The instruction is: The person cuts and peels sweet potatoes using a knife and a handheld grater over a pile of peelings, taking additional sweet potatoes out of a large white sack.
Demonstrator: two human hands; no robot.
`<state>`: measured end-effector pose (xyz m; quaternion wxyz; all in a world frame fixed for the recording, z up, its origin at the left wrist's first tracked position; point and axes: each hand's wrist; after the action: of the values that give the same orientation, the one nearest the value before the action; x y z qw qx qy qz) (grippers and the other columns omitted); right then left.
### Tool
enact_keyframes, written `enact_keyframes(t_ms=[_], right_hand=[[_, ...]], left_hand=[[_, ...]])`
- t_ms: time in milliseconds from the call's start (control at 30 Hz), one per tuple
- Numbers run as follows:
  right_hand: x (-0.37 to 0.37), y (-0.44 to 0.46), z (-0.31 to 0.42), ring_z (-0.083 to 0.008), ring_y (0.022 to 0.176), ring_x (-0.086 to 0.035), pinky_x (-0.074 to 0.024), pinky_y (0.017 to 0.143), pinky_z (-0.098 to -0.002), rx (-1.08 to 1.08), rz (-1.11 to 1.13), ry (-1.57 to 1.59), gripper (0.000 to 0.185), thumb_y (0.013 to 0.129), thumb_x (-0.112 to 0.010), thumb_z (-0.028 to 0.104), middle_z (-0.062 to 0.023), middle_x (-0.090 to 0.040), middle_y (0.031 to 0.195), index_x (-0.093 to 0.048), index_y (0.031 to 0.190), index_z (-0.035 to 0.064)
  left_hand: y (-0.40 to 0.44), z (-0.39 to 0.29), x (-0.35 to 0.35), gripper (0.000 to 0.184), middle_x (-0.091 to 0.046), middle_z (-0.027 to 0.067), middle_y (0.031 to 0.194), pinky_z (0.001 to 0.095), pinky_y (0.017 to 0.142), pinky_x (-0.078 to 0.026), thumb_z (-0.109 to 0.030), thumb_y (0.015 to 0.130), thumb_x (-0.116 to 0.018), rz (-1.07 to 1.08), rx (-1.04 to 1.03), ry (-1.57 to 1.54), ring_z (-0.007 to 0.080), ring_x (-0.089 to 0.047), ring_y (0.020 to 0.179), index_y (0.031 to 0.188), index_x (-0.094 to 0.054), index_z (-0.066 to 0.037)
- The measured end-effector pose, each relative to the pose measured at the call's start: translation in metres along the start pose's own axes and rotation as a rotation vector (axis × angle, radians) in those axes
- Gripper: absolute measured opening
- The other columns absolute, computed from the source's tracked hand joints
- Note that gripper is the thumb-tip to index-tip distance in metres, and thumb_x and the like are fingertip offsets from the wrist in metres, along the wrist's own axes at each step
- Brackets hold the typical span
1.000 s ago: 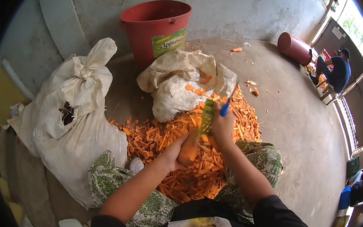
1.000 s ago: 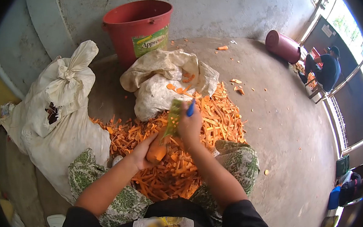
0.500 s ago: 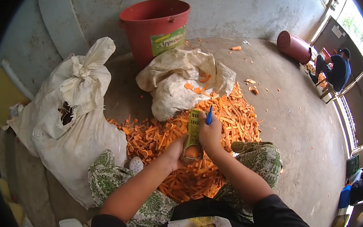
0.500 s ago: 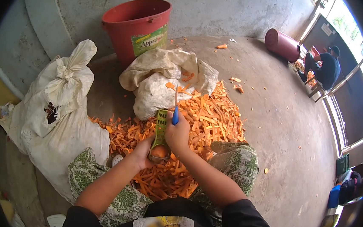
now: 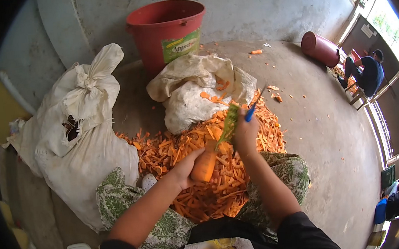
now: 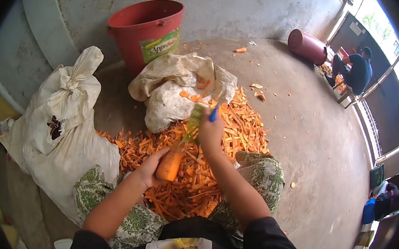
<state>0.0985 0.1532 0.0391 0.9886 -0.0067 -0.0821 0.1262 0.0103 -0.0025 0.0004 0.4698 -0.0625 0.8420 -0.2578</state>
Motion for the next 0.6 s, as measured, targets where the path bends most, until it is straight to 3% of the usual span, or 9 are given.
enact_keyframes(t_ms=[100,133,233,367,433,500,567,600], right_hand=[[-0.020,-0.039,-0.002,-0.0115,0.051,-0.042,-0.0361,0.049,-0.0288,0.165,0.160,0.072,0.030,0.090,-0.047,0.027,-0.0021,-0.047,0.057,-0.051,0.074,0.0014],[-0.022,-0.047,-0.002,-0.0134,0.050,-0.041,-0.0362,0.049,-0.0301,0.194,0.180,-0.010,0.029,0.089,-0.049,0.026,-0.0043,-0.045,0.055,-0.050,0.075,0.0011],[-0.022,-0.055,0.002,-0.0152,0.049,-0.040,-0.0360,0.049,-0.0311,0.245,0.166,-0.199,0.027,0.089,-0.050,0.025,-0.0074,-0.043,0.054,-0.050,0.077,0.0005],[-0.024,-0.043,-0.018,-0.0162,0.048,-0.044,-0.0362,0.047,-0.0330,0.237,0.146,-0.263,0.024,0.089,-0.050,0.023,-0.0095,-0.048,0.056,-0.053,0.080,0.0001],[-0.026,-0.007,-0.045,-0.0159,0.047,-0.045,-0.0365,0.046,-0.0324,0.306,0.011,-0.032,0.024,0.089,-0.049,0.022,-0.0075,-0.050,0.055,-0.055,0.080,0.0007],[-0.002,0.035,-0.045,-0.0138,0.046,-0.045,-0.0362,0.045,-0.0304,0.212,-0.181,-0.180,0.026,0.090,-0.048,0.022,-0.0042,-0.051,0.055,-0.055,0.078,0.0000],[0.017,0.059,-0.046,-0.0120,0.045,-0.043,-0.0355,0.045,-0.0296,0.060,-0.259,-0.026,0.029,0.090,-0.047,0.022,-0.0029,-0.049,0.055,-0.054,0.075,-0.0012],[0.022,0.059,-0.042,-0.0099,0.046,-0.041,-0.0353,0.045,-0.0287,0.034,-0.242,-0.055,0.029,0.090,-0.046,0.022,-0.0016,-0.047,0.055,-0.053,0.074,-0.0015]], left_hand=[[0.005,0.000,-0.008,0.038,-0.059,0.0106,0.089,0.0346,0.062,-0.053,-0.035,0.092,-0.032,-0.006,-0.095,-0.009,0.0206,-0.062,0.078,0.107,-0.050,-0.004],[0.005,-0.001,-0.012,0.036,-0.060,0.0100,0.090,0.0341,0.061,-0.053,-0.034,0.092,-0.033,-0.120,-0.087,-0.013,0.0201,-0.062,0.077,0.106,-0.050,-0.005],[0.006,0.006,-0.012,0.035,-0.060,0.0097,0.090,0.0327,0.061,-0.053,-0.033,0.092,-0.034,-0.035,-0.120,-0.082,0.0194,-0.062,0.074,0.107,-0.050,-0.006],[0.008,0.010,-0.008,0.037,-0.060,0.0099,0.089,0.0330,0.062,-0.053,-0.034,0.093,-0.032,-0.101,-0.148,-0.042,0.0193,-0.062,0.072,0.107,-0.049,-0.004],[0.003,0.010,-0.005,0.041,-0.059,0.0102,0.089,0.0333,0.063,-0.053,-0.036,0.094,-0.029,-0.076,0.020,0.234,0.0197,-0.062,0.073,0.107,-0.047,-0.002],[-0.007,0.007,-0.014,0.044,-0.058,0.0115,0.088,0.0342,0.064,-0.053,-0.038,0.094,-0.027,-0.055,0.062,0.260,0.0214,-0.061,0.072,0.107,-0.046,0.000],[-0.010,0.006,-0.015,0.046,-0.057,0.0136,0.087,0.0342,0.064,-0.053,-0.040,0.094,-0.029,0.087,0.075,0.284,0.0228,-0.060,0.070,0.108,-0.045,0.001],[-0.012,0.004,-0.024,0.049,-0.057,0.0148,0.087,0.0345,0.064,-0.052,-0.043,0.093,-0.031,-0.061,0.070,0.148,0.0239,-0.060,0.069,0.111,-0.044,0.001]])
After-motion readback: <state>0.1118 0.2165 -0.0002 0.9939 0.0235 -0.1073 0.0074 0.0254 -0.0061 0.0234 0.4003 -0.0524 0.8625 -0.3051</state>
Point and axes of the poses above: each hand's wrist, its own y-axis towards the middle knuckle, its own x-axis out of the back of the hand, z = x × y
